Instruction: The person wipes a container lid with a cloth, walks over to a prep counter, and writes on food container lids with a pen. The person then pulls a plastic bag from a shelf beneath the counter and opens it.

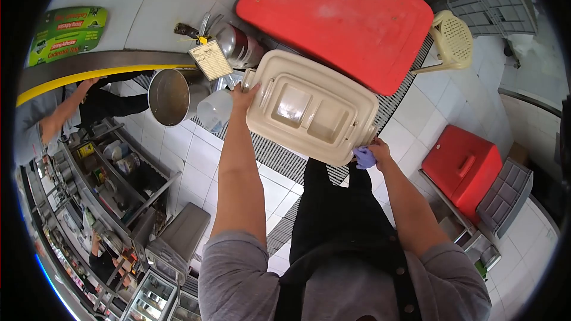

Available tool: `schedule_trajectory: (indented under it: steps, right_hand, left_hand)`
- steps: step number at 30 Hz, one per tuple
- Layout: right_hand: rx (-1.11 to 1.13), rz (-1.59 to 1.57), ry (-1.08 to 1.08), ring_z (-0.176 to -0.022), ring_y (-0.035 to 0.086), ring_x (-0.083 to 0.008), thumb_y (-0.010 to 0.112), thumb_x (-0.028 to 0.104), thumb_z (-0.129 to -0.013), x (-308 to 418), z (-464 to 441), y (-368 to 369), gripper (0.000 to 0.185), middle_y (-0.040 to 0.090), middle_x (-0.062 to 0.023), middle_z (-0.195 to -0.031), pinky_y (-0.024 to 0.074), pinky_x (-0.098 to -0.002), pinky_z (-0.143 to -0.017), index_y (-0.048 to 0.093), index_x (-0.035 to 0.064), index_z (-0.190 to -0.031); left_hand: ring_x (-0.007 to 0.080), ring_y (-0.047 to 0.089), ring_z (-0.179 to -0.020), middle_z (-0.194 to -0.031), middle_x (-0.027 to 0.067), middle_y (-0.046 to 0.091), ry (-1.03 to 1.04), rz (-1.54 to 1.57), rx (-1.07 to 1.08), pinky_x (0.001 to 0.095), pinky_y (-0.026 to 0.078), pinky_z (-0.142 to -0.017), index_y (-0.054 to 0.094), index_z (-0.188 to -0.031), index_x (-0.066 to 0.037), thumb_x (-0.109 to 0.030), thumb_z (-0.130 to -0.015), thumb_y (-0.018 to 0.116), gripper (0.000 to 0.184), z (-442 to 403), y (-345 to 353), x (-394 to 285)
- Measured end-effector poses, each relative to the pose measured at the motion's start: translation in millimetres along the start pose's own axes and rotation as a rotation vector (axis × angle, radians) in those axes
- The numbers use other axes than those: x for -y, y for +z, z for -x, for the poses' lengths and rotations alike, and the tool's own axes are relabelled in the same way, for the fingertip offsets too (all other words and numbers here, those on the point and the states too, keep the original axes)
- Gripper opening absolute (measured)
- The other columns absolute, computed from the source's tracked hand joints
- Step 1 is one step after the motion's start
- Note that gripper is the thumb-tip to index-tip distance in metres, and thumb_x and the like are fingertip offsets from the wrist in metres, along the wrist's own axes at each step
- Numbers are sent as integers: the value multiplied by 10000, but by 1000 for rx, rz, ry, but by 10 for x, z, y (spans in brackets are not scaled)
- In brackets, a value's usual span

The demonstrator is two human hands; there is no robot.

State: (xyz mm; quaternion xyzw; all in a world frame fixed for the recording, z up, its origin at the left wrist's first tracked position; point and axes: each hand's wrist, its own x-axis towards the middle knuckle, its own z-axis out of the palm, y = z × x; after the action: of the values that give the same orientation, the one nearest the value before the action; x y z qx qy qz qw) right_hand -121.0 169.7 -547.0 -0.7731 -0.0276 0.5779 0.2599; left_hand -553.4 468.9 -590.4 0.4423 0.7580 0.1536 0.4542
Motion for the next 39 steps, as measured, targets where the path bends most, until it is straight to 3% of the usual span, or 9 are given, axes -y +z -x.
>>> schedule_trajectory:
  steps: [9, 14, 16, 20, 23, 26, 28, 32, 39]
  right_hand:
    - [-167, 776, -145, -922, 677, -368, 692, 176, -698, 218, 62, 427, 376, 693, -218, -961, 536, -434, -789, 683, 45, -1050]
    - [291, 1041, -345, -772, 678, -209, 718, 218, -765, 661, 229, 241, 388, 715, -134, -949, 537, -380, -638, 683, 50, -1114]
    - [339, 914, -340, -769, 658, -193, 697, 237, -810, 849, 469, 291, 347, 712, -104, -951, 523, -374, -642, 691, 83, -1121]
    - [464, 729, -172, -798, 646, -233, 597, 160, -880, 990, 351, 419, 273, 669, -113, -916, 526, -394, -680, 633, -12, -1088]
    - [569, 533, -5, -892, 637, -275, 616, 76, -806, 1460, 1049, 673, 396, 629, -161, -1036, 527, -378, -751, 582, -42, -1183]
    - [562, 366, -526, -1090, 602, -292, 617, 74, -813, 1619, 1307, 1041, 393, 595, -167, -1174, 514, -399, -851, 578, -9, -1195]
    - [365, 690, -917, -1148, 552, -309, 646, 123, -784, 1677, 1106, 1256, 470, 529, -189, -1270, 459, -393, -942, 558, 9, -1231]
    - [272, 1122, -1147, -1017, 619, -336, 675, 223, -764, 1525, 1365, 1382, 427, 619, -236, -1122, 484, -376, -891, 629, 15, -1133]
    - [544, 2563, -1057, -896, 673, -322, 637, 349, -790, -235, 1012, 1411, 388, 692, -216, -947, 534, -415, -797, 714, 60, -1037]
  left_hand:
    - [437, 471, -1173, -1284, 238, 468, 186, -262, -319, 519, 373, -1025, 513, -1319, -22, -490, -885, 603, 645, 437, 300, -122]
    - [424, 432, -1254, -1331, 172, 517, 262, -656, -43, 678, 260, -1034, 520, -1300, -10, -528, -943, 458, 633, 836, 128, 113]
    - [423, 426, -1277, -1305, 251, 528, 329, -342, -427, 589, 231, -1098, 580, -1235, -9, -498, -957, 451, 578, 1214, 438, 837]
    - [442, 576, -1083, -1151, 313, 597, -225, 5, -290, 475, 457, -938, 541, -1301, -27, -478, -911, 544, 596, 3218, 552, 1259]
    - [397, 624, -1027, -1030, 256, 666, -155, -147, 98, 448, 470, -898, 668, -1087, -16, -600, -869, 531, 638, 4748, 840, 2293]
    - [406, 606, -1073, -1066, 237, 665, -688, -115, 141, 475, 450, -938, 648, -1148, -6, -678, -825, 544, 753, 6415, 1301, 3253]
    - [340, 655, -850, -894, 179, 676, -921, 72, 36, 476, 525, -723, 678, -988, 18, -595, -823, 638, 637, 7348, 1444, 3646]
    - [298, 685, -930, -991, 262, 676, -1288, 512, -218, 410, 526, -812, 685, -1035, 16, -497, -830, 661, 553, 8568, 1585, 3869]
    - [270, 680, -740, -800, 142, 690, -908, 732, -829, 422, 528, -635, 695, -970, -1, -445, -838, 674, 464, 9599, 2437, 4153]
